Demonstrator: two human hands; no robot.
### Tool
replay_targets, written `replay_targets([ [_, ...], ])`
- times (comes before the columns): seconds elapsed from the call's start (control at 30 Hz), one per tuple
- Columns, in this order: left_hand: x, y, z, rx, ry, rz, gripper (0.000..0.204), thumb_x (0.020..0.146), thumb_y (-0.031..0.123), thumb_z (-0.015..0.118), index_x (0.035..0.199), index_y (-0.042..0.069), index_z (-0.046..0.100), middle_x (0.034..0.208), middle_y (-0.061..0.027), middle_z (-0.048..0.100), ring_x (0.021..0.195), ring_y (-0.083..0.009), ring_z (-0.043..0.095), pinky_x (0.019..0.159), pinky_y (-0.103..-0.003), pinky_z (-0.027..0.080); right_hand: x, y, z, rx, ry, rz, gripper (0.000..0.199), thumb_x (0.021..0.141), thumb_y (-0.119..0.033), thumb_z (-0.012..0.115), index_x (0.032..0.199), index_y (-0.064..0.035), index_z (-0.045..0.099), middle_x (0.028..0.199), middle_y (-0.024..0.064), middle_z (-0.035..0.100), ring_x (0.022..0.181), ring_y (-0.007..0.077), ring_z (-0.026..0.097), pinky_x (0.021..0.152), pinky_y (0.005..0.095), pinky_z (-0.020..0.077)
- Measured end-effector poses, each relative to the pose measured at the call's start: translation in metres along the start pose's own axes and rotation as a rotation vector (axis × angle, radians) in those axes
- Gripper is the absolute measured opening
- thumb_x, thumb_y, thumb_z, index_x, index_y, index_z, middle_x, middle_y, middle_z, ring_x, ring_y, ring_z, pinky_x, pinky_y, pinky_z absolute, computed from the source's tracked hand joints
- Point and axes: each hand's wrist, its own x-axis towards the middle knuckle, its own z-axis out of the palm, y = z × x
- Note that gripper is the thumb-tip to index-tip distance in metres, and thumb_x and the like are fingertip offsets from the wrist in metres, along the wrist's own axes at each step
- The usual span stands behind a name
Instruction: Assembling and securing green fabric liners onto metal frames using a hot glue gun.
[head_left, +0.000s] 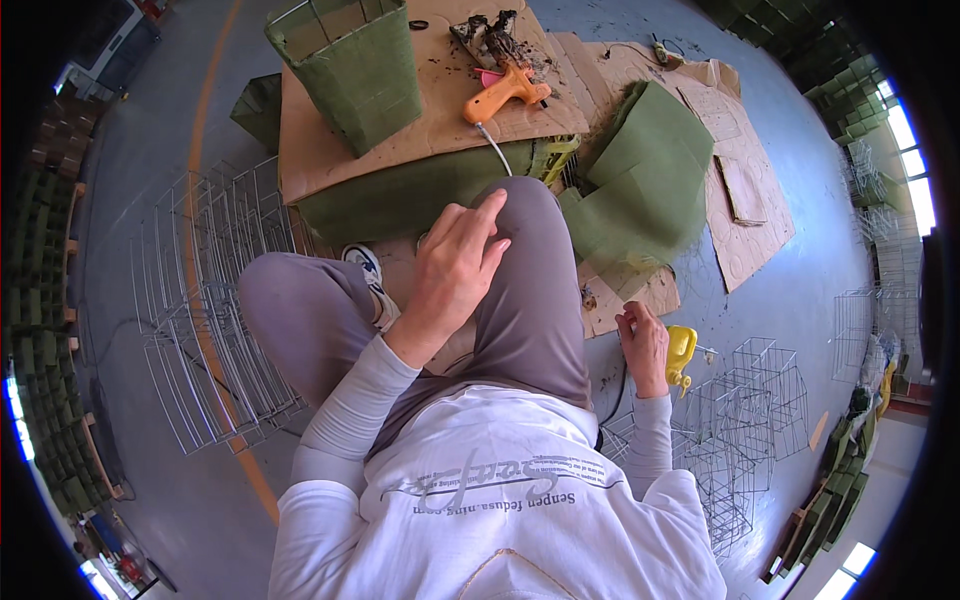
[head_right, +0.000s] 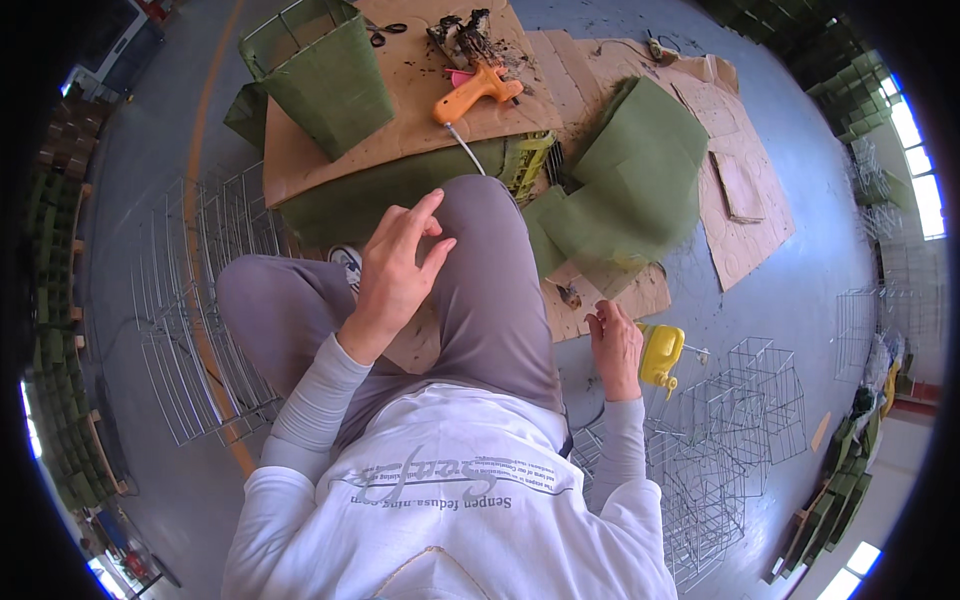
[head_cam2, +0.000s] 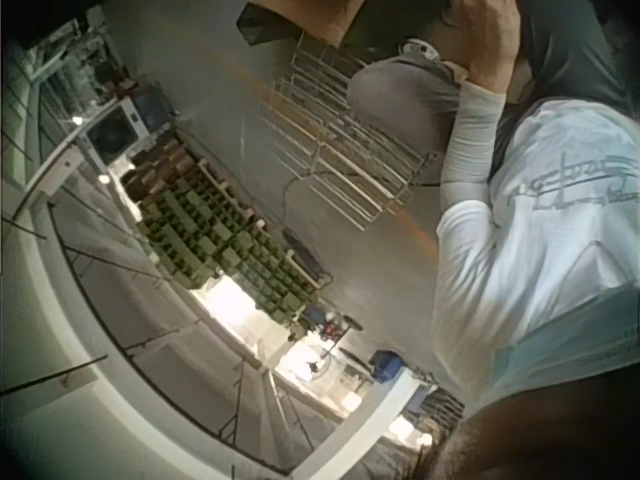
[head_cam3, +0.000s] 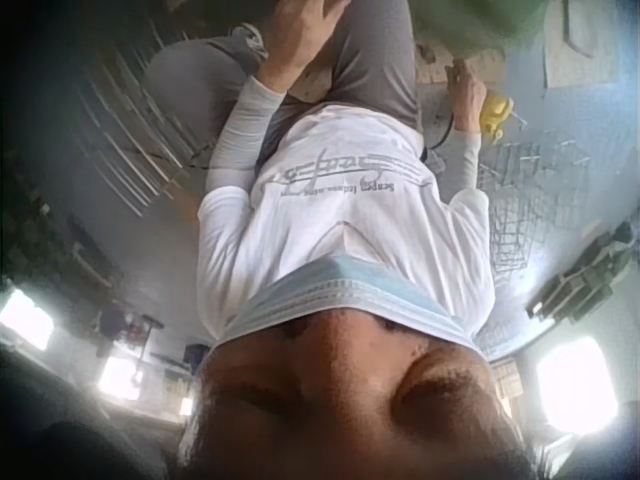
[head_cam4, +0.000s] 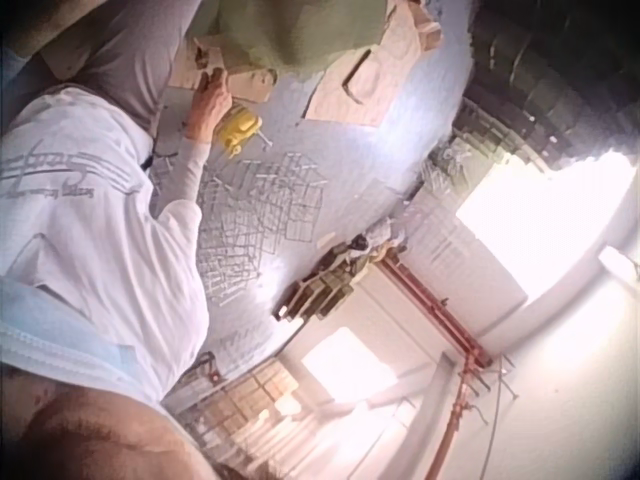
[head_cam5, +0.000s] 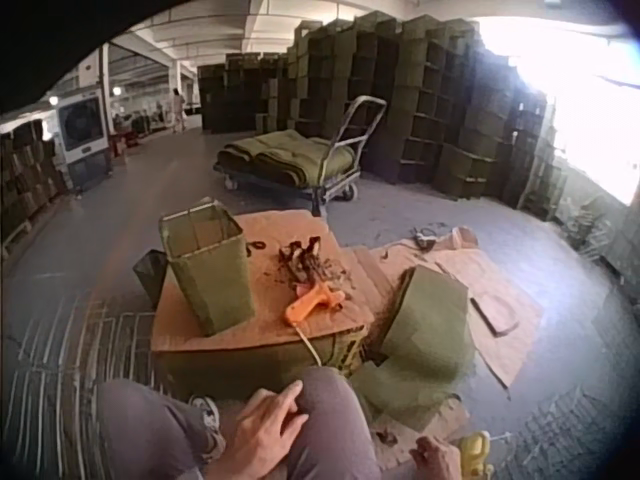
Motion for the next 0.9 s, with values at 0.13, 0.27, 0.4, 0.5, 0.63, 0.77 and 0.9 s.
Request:
replay_targets([
  [0.13,0.007,0.003,0.002,0.094,-0.018,0.044,0.062,0.074,-0.006,0.075,0.132,0.002,0.055,0.082,-0.0066,0.058,0.077,-0.0228,0.057,0.071,-0.036,0.05,-0.001,0.0,0.0,0.007,-0.008,0.014,0.018,0.086,-0.012,0.069,0.1,-0.0029,0.062,0.084,0.0129,0.069,0.078,0.0286,0.068,0.07,0.0392,0.0509],
  [0.27,0.012,0.002,0.004,0.118,-0.029,0.053,0.061,0.075,-0.005,0.074,0.133,0.001,0.054,0.081,-0.0068,0.057,0.076,-0.0228,0.056,0.071,-0.036,0.05,-0.002,0.006,0.002,-0.009,-0.01,-0.009,0.018,0.086,-0.014,0.07,0.1,-0.0057,0.061,0.085,0.011,0.067,0.078,0.0285,0.067,0.068,0.0392,0.05],
  [0.4,0.014,0.002,-0.002,0.08,-0.056,0.024,0.06,0.076,-0.005,0.073,0.132,0.002,0.054,0.08,-0.007,0.057,0.076,-0.0226,0.056,0.071,-0.036,0.049,-0.002,0.006,0.002,-0.009,0.0,-0.017,0.018,0.086,-0.013,0.07,0.1,-0.0058,0.061,0.086,0.0104,0.067,0.078,0.029,0.066,0.068,0.0393,0.0496],
  [0.5,0.009,0.003,-0.001,0.09,-0.061,0.032,0.06,0.076,-0.005,0.073,0.132,0.002,0.054,0.079,-0.0069,0.057,0.076,-0.0228,0.056,0.071,-0.037,0.049,-0.003,0.006,0.002,-0.008,0.0,-0.02,0.018,0.086,-0.013,0.07,0.1,-0.0059,0.061,0.087,0.01,0.067,0.078,0.029,0.066,0.068,0.0392,0.0496],
  [0.63,0.011,-0.01,0.0,0.221,-0.013,0.067,0.062,0.074,-0.004,0.076,0.132,0.004,0.056,0.079,-0.0066,0.057,0.076,-0.0224,0.056,0.07,-0.036,0.05,-0.003,0.006,0.001,-0.011,-0.007,-0.017,0.018,0.086,-0.013,0.07,0.099,-0.006,0.061,0.086,0.0101,0.066,0.078,0.0287,0.066,0.068,0.0393,0.0496],
  [0.77,0.012,-0.002,-0.008,0.04,-0.006,-0.047,0.06,0.074,-0.004,0.076,0.13,0.004,0.057,0.079,-0.0064,0.057,0.075,-0.0217,0.057,0.071,-0.035,0.05,-0.003,0.01,0.003,-0.002,-0.008,0.001,0.018,0.086,-0.013,0.07,0.099,-0.006,0.061,0.086,0.0103,0.066,0.078,0.0285,0.066,0.067,0.0392,0.0496],
  [0.9,0.01,0.002,-0.001,0.006,-0.033,-0.068,0.059,0.075,-0.006,0.074,0.131,0.004,0.056,0.079,-0.0068,0.057,0.075,-0.0218,0.057,0.071,-0.036,0.05,-0.002,0.005,0.003,-0.01,-0.016,0.008,0.018,0.086,-0.013,0.07,0.099,-0.0057,0.061,0.086,0.0104,0.066,0.078,0.0282,0.066,0.068,0.039,0.0497],
])
